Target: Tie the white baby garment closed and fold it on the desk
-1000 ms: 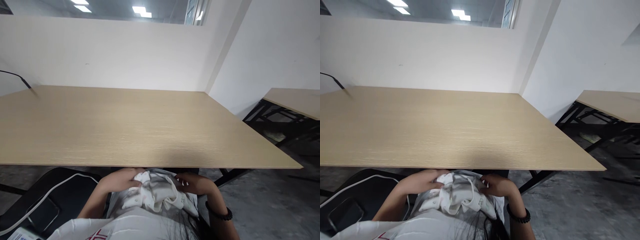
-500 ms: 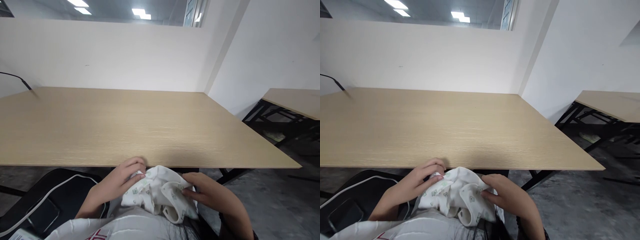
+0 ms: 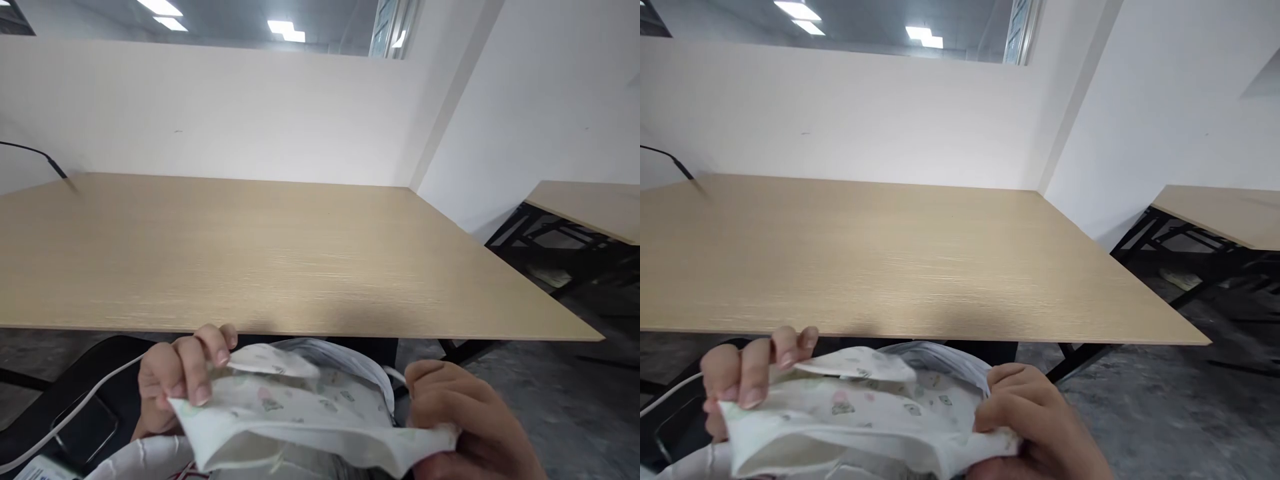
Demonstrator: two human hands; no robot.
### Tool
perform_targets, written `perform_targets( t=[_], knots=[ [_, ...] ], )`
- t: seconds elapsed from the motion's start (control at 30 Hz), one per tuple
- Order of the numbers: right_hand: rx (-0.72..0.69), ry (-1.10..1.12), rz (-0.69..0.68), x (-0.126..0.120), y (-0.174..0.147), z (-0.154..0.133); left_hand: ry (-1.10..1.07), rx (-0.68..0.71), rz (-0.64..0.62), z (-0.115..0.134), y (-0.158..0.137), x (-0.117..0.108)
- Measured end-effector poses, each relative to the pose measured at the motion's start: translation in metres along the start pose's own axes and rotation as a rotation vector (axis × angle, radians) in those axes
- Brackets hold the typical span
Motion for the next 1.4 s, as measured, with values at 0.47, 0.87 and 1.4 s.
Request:
perform_targets(
  t=[0.47, 0.87, 1.4],
  knots=[
    [0.183, -0.360, 0.315, -0.040, -0.011, 0.030, 0.433, 0.094, -0.667, 0.031, 0.024, 0.006],
    [0.330, -0.482, 0.102, -0.056, 0.167, 0.139, 0.868, -0.231, -0.481, -0.046, 0.186, 0.007],
    [0.632, -0.492, -0.477, -0.038, 0.146, 0.290, 1.106, -0.571, -0.805, -0.181, 0.210, -0.059]
  ],
)
Point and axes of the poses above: each hand's wrist, its own y-axis towards the middle knuckle, its own x-axis out of the palm, z = x × y, the point moved 8 cm from there along y, towards the middle knuckle, and after that the axes turned 12 degrees about z, right-handed, at the moved point
